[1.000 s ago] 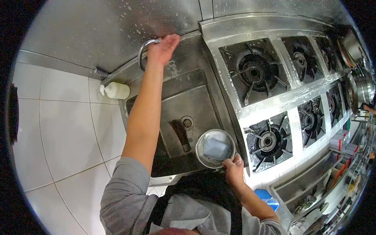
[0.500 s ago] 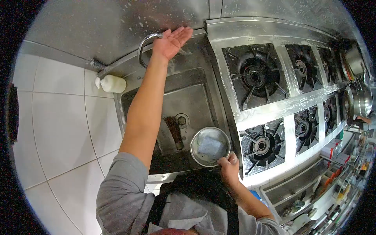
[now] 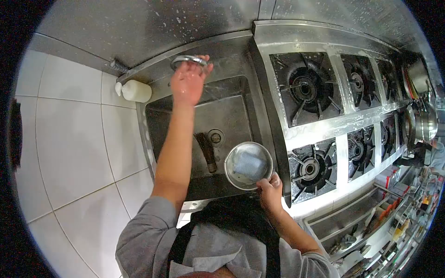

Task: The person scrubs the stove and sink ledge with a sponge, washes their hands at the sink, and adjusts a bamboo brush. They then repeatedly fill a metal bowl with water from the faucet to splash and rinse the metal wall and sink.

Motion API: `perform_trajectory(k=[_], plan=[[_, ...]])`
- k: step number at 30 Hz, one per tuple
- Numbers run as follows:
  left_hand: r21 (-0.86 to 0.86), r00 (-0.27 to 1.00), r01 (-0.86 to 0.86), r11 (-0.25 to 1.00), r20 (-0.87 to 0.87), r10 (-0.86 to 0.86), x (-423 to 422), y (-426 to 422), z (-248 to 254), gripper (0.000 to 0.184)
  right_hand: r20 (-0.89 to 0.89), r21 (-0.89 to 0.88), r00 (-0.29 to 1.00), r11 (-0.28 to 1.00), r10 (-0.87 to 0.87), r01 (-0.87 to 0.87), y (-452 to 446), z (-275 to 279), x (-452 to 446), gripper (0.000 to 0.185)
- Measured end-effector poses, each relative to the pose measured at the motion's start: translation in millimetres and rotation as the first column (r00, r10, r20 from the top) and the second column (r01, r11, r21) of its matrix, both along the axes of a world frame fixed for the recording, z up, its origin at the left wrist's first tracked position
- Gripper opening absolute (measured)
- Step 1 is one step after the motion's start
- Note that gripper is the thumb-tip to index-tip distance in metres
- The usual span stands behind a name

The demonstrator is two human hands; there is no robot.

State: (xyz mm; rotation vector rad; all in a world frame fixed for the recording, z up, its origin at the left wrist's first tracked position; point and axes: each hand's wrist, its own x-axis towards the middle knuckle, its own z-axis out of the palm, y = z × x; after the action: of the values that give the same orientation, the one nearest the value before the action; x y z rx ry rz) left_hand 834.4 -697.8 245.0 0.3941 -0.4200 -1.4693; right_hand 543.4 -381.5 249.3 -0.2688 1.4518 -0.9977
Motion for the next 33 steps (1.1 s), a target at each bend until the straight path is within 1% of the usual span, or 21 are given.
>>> perform_trajectory(k=[1, 3, 4, 6, 7, 8, 9, 11, 13, 15, 17, 18, 20, 23, 24, 25, 26, 27, 29, 31, 33], plan=[[0.002, 1.000, -0.003, 1.000, -0.001, 0.003, -8.6, -2.3, -7.0, 0.034, 0.012, -0.020, 1.000, 0.999, -0.027, 0.027, 1.6, 1.0, 3.0, 0.013], [0.452, 0.962, 0.087, 0.888, -0.270, 0.043, -22.2, -13.5, -42.2, 0.036, 0.004, -0.002, 1.000, 1.000, 0.011, -0.011, 15.3, -19.2, -6.3, 0.014], [0.450, 0.960, 0.086, 0.889, -0.277, 0.048, -29.9, -27.7, -63.7, 0.036, -0.003, 0.006, 0.999, 0.999, 0.048, -0.048, 18.6, -25.3, -12.0, 0.015], [0.790, 0.868, 0.035, 0.612, -0.328, 0.374, -41.6, -64.2, -95.8, 0.039, -0.005, 0.040, 0.999, 0.998, 0.051, -0.051, 17.8, -10.5, -13.1, 0.015], [0.787, 0.865, 0.037, 0.615, -0.334, 0.375, -42.3, -75.8, -90.3, 0.039, 0.004, 0.079, 0.999, 0.996, 0.046, -0.046, 16.6, 0.0, -11.0, 0.016], [0.746, 0.745, -0.058, 0.664, -0.410, 0.526, -41.8, -85.0, -80.9, 0.040, 0.050, 0.054, 0.998, 0.998, -0.042, 0.039, 13.4, 11.6, -3.9, 0.015], [0.707, 0.594, -0.163, 0.688, -0.487, 0.640, -42.1, -91.1, -72.8, 0.041, 0.050, 0.052, 0.998, 0.998, -0.046, 0.044, 14.3, 13.5, -7.0, 0.015], [0.591, 0.770, -0.308, 0.745, -0.304, 0.560, -47.9, -94.0, -59.7, 0.044, -0.001, 0.061, 1.000, 0.998, -0.016, 0.016, 19.7, 14.7, -14.1, 0.015], [0.667, 0.864, -0.134, 0.733, -0.283, 0.416, -61.1, -87.9, -39.0, 0.043, -0.010, 0.061, 1.000, 0.998, -0.006, 0.006, 27.1, 2.9, -26.0, 0.016], [0.682, 0.837, -0.144, 0.717, -0.302, 0.455, -65.6, -87.8, -38.9, 0.041, -0.022, 0.061, 1.000, 0.998, -0.002, 0.004, 34.2, -8.6, -29.6, 0.016], [0.648, 0.776, -0.299, 0.701, -0.263, 0.574, -67.2, -90.6, -34.4, 0.038, 0.002, 0.046, 0.999, 0.998, -0.045, 0.045, 34.8, -13.6, -33.6, 0.021], [0.652, 0.772, -0.294, 0.699, -0.270, 0.575, -76.0, -91.0, -32.6, 0.038, -0.007, 0.048, 0.999, 0.998, -0.044, 0.044, 35.3, -12.3, -35.7, 0.021], [0.319, 0.904, -0.287, 0.903, -0.222, 0.365, -108.1, -91.7, -33.0, 0.036, -0.010, 0.062, 0.998, 0.996, -0.060, 0.060, 36.9, -8.2, -36.9, 0.020], [0.415, 0.936, -0.263, 0.871, -0.108, 0.334, -173.5, -110.5, -43.9, 0.032, -0.053, 0.053, 0.996, 0.996, -0.066, 0.069, 42.6, -4.9, -37.5, 0.020], [0.320, 0.945, -0.294, 0.900, -0.046, 0.325, -199.0, -104.3, -47.0, 0.041, -0.103, 0.068, 0.993, 0.995, -0.059, 0.066, 46.5, -3.9, -39.2, 0.019], [0.331, 0.943, -0.291, 0.898, -0.062, 0.328, -212.8, -93.0, -52.4, 0.041, -0.122, 0.072, 0.991, 0.995, -0.055, 0.064, 48.9, 1.6, -41.3, 0.019], [0.223, 0.948, -0.308, 0.925, 0.157, 0.278, -226.4, -76.6, -61.1, 0.048, -0.158, 0.109, 0.987, 0.993, -0.016, 0.033, 50.4, 11.8, -42.5, 0.019], [0.110, 0.895, -0.298, 0.948, 0.377, 0.237, -237.0, -55.9, -71.4, 0.056, -0.186, 0.146, 0.982, 0.989, 0.024, 0.003, 51.2, 23.7, -42.4, 0.020], [-0.103, 0.621, -0.196, 0.975, 0.757, 0.205, -242.2, -7.9, -88.5, 0.076, -0.250, 0.114, 0.963, 0.991, 0.097, -0.071, 51.1, 41.3, -37.3, 0.023], [0.024, 0.580, 0.018, 1.000, 0.814, -0.030, -228.0, 66.8, -97.8, 0.077, -0.078, 0.076, 0.994, 0.994, -0.078, 0.084, 57.1, 46.7, -34.2, 0.024], [0.066, 0.403, 0.262, 0.963, 0.899, -0.171, -189.7, 89.5, -130.8, 0.076, -0.130, 0.072, 0.991, 0.997, -0.032, 0.041, 56.4, 44.6, -36.8, 0.026]])
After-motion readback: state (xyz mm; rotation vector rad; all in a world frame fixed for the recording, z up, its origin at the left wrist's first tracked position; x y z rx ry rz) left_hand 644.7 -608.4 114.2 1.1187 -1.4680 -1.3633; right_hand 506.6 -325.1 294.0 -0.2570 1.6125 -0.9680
